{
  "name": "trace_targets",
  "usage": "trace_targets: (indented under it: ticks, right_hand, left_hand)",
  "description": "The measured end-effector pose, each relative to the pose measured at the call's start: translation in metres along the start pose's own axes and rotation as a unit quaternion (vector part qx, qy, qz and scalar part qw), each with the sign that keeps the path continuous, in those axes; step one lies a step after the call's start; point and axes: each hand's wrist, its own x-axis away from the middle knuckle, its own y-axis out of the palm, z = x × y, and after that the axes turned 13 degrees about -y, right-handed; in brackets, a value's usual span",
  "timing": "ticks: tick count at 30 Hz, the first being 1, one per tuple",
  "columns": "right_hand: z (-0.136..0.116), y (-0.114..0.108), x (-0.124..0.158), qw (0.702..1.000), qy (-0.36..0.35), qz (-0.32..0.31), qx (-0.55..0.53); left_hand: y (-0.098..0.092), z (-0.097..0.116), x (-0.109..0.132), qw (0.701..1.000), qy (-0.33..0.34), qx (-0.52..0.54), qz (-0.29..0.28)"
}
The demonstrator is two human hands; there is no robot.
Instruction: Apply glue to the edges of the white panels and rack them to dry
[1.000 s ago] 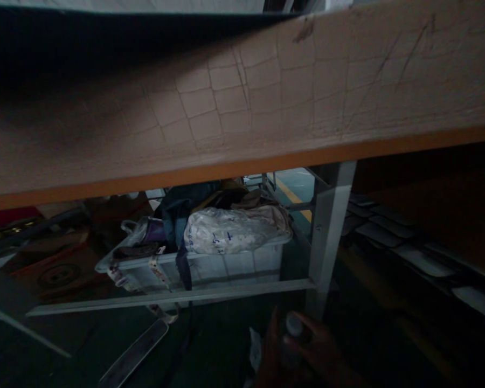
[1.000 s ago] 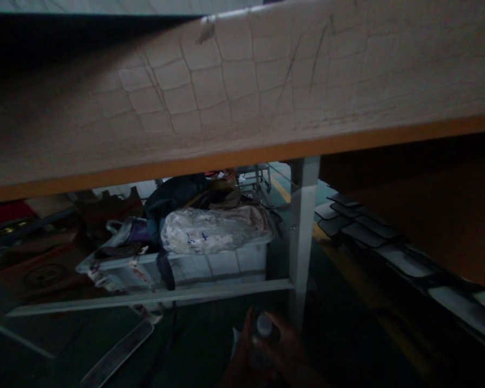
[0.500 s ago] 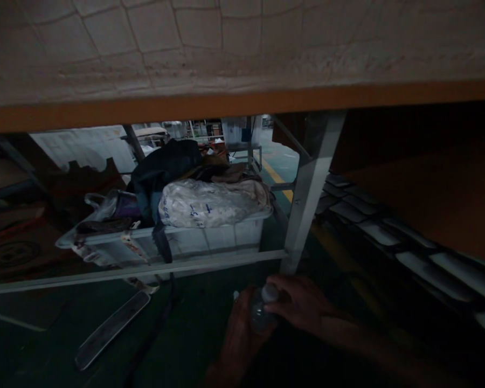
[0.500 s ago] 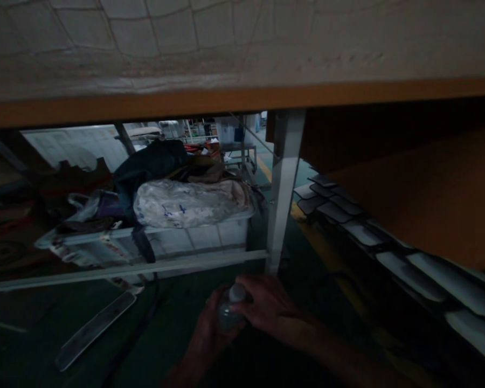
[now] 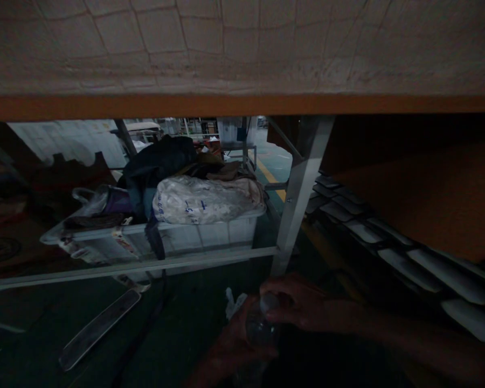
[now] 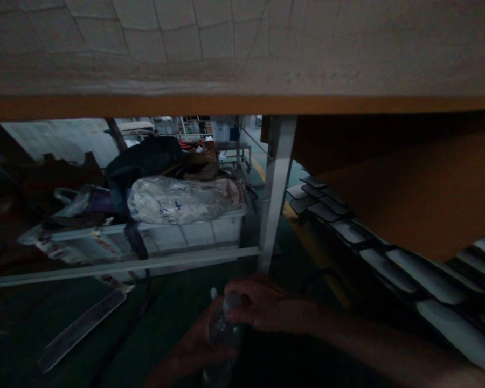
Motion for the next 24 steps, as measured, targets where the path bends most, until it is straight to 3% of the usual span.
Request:
trace_targets:
  ticks: [2, 5, 7, 10, 12, 14, 16, 19, 24]
  right_hand:
    - [-0.009, -0.008, 0.005, 1.000, -0.012, -0.010, -0.023]
    - [-0.014, -0.014, 0.012, 0.996, -0.035, -0.031, -0.072]
    - [-0.013, -0.009, 0.015, 0.998, -0.028, -0.032, -0.051]
    - [-0.009, 0.003, 0.017, 0.999, 0.019, -0.012, 0.046]
    - [-0.007, 0.007, 0.016, 0.996, 0.008, -0.026, 0.087]
    - [-0.004, 0.003, 0.012, 0.993, -0.040, -0.017, 0.110]
    - [0.003, -0.007, 0.004, 0.991, -0.053, 0.060, 0.108]
    - [0.034, -0.017, -0.015, 0.984, 0.020, 0.176, 0.026]
    - [0.117, 0.006, -0.042, 0.974, 0.085, 0.208, 0.024]
  left_hand:
    - [0.000, 0.009, 0.004, 0.997, -0.003, 0.028, -0.071]
    - [0.001, 0.017, 0.005, 0.993, 0.008, 0.037, -0.116]
    - [0.002, 0.013, 0.003, 0.995, 0.022, 0.032, -0.094]
    - [0.000, -0.001, -0.001, 1.000, 0.008, 0.002, -0.003]
    - [-0.004, -0.010, -0.002, 0.999, -0.007, -0.025, 0.040]
    - [-0.011, -0.015, 0.000, 0.999, -0.013, -0.024, 0.041]
    - [-0.016, -0.017, 0.002, 0.999, -0.024, -0.002, 0.023]
    - [-0.020, -0.019, 0.003, 0.999, -0.046, -0.010, 0.005]
    - [-0.028, -0.030, -0.002, 0.997, -0.033, 0.015, 0.065]
